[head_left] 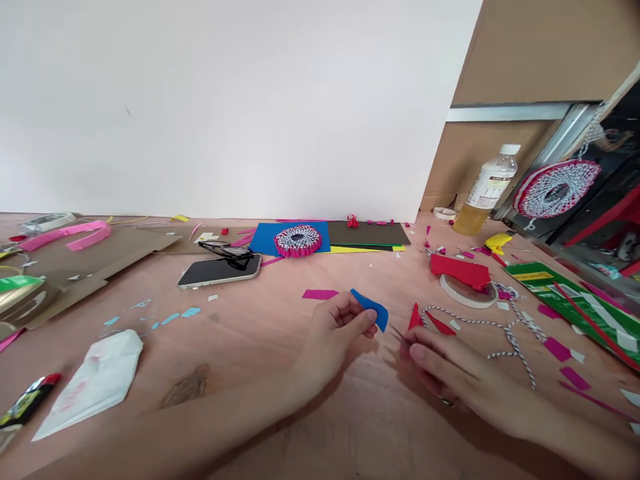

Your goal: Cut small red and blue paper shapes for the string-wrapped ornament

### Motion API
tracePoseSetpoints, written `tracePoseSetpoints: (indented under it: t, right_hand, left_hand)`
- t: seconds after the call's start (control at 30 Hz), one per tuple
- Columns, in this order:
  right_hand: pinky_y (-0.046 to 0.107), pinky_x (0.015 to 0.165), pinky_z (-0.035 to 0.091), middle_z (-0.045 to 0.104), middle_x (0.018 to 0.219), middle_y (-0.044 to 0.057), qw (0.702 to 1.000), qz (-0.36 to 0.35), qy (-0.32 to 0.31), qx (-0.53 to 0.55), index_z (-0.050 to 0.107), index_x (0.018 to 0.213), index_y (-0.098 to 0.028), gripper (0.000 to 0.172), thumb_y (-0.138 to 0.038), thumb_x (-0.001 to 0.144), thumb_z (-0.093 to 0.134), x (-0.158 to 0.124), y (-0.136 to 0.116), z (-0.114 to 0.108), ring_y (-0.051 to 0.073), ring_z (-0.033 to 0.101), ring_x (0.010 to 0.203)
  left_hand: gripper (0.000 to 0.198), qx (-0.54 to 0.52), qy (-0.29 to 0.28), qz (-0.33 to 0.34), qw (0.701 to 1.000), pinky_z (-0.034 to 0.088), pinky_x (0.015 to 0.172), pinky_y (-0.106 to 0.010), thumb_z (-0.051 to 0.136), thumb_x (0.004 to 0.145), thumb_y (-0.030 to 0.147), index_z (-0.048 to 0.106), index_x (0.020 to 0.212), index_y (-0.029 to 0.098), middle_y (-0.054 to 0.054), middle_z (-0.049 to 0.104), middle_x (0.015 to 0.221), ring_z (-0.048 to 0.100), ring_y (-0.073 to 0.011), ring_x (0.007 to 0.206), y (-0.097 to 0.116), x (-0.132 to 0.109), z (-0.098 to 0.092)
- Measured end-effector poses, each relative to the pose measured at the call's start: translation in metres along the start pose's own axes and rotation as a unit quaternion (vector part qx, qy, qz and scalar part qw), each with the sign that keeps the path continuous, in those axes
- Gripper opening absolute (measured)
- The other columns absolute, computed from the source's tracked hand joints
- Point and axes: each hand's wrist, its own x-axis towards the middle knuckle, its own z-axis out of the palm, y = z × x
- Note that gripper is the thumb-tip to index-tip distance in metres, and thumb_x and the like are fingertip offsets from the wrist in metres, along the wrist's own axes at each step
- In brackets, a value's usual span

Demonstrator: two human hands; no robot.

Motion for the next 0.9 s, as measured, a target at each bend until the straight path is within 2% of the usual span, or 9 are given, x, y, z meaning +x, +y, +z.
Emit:
tracePoseSetpoints:
  t: [0.07, 0.13, 0.27, 0.4, 0.6, 0.77, 0.9]
  right_hand:
    - [0.024, 0.052, 0.039, 0.056, 0.071, 0.002, 0.999, -0.019, -0.013, -0.040, 0.051, 0.073, -0.023, 0.037, -0.056, 0.087, 0.041, -0.0031, -0.0005, 0.0007, 0.015, 0.052, 0.065]
    - [0.026, 0.056, 0.042, 0.054, 0.064, 0.000, 0.999, -0.013, -0.031, -0.020, 0.046, 0.069, -0.022, 0.040, -0.055, 0.089, 0.036, -0.0044, -0.0012, 0.0019, 0.015, 0.054, 0.062]
    - [0.023, 0.042, 0.031, 0.041, 0.047, -0.005, 0.998, 0.020, -0.061, 0.029, 0.037, 0.062, -0.022, 0.046, -0.054, 0.092, 0.027, -0.0022, -0.0037, 0.0022, 0.010, 0.041, 0.041]
    - [0.021, 0.035, 0.018, 0.042, 0.046, -0.006, 0.994, 0.054, -0.088, 0.048, 0.044, 0.065, -0.021, 0.044, -0.056, 0.090, 0.032, -0.0010, -0.0078, 0.0001, 0.007, 0.029, 0.036]
    - [0.018, 0.034, 0.016, 0.043, 0.046, -0.006, 0.978, 0.112, -0.122, 0.125, 0.050, 0.072, -0.020, 0.039, -0.053, 0.088, 0.037, -0.0021, -0.0048, 0.0001, 0.006, 0.029, 0.036]
    - [0.018, 0.035, 0.018, 0.043, 0.046, -0.006, 0.977, 0.111, -0.126, 0.129, 0.051, 0.072, -0.020, 0.037, -0.050, 0.089, 0.037, -0.0013, -0.0029, -0.0003, 0.006, 0.030, 0.037]
    - [0.019, 0.035, 0.016, 0.041, 0.045, -0.006, 0.976, 0.113, -0.133, 0.127, 0.050, 0.071, -0.021, 0.037, -0.050, 0.090, 0.036, -0.0016, -0.0043, -0.0009, 0.007, 0.029, 0.037]
  left_hand:
    - [0.014, -0.009, 0.003, 0.002, 1.000, 0.043, 0.060, -0.021, 0.066, 0.074, 0.025, 0.060, 0.066, 0.016, 0.001, 0.063, 0.061, 0.057, -0.0113, 0.060, -0.0003, -0.0009, 0.0001]
    - [0.013, -0.021, 0.006, -0.005, 1.000, 0.044, 0.059, -0.021, 0.067, 0.073, 0.025, 0.060, 0.065, 0.016, 0.000, 0.064, 0.060, 0.057, -0.0114, 0.058, 0.0001, -0.0019, 0.0009]
    - [0.015, -0.028, 0.000, -0.021, 0.999, 0.044, 0.056, -0.021, 0.070, 0.069, 0.023, 0.060, 0.060, 0.015, 0.000, 0.063, 0.056, 0.056, -0.0113, 0.054, 0.0012, -0.0018, 0.0017]
    - [0.014, -0.019, -0.013, -0.024, 0.999, 0.042, 0.054, -0.020, 0.069, 0.068, 0.022, 0.062, 0.058, 0.015, 0.000, 0.063, 0.055, 0.055, -0.0107, 0.052, -0.0008, 0.0006, 0.0001]
    - [0.019, -0.021, -0.039, -0.039, 0.998, 0.039, 0.050, -0.018, 0.069, 0.068, 0.021, 0.060, 0.052, 0.015, 0.002, 0.059, 0.049, 0.052, -0.0080, 0.048, -0.0047, 0.0031, -0.0018]
    - [0.020, -0.018, -0.054, -0.067, 0.996, 0.037, 0.047, -0.019, 0.070, 0.065, 0.022, 0.058, 0.051, 0.016, 0.002, 0.056, 0.047, 0.050, -0.0087, 0.045, -0.0021, 0.0033, 0.0007]
    - [0.016, -0.006, -0.060, -0.063, 0.996, 0.037, 0.049, -0.020, 0.069, 0.065, 0.021, 0.059, 0.054, 0.015, 0.002, 0.057, 0.052, 0.050, -0.0089, 0.049, -0.0027, 0.0046, 0.0002]
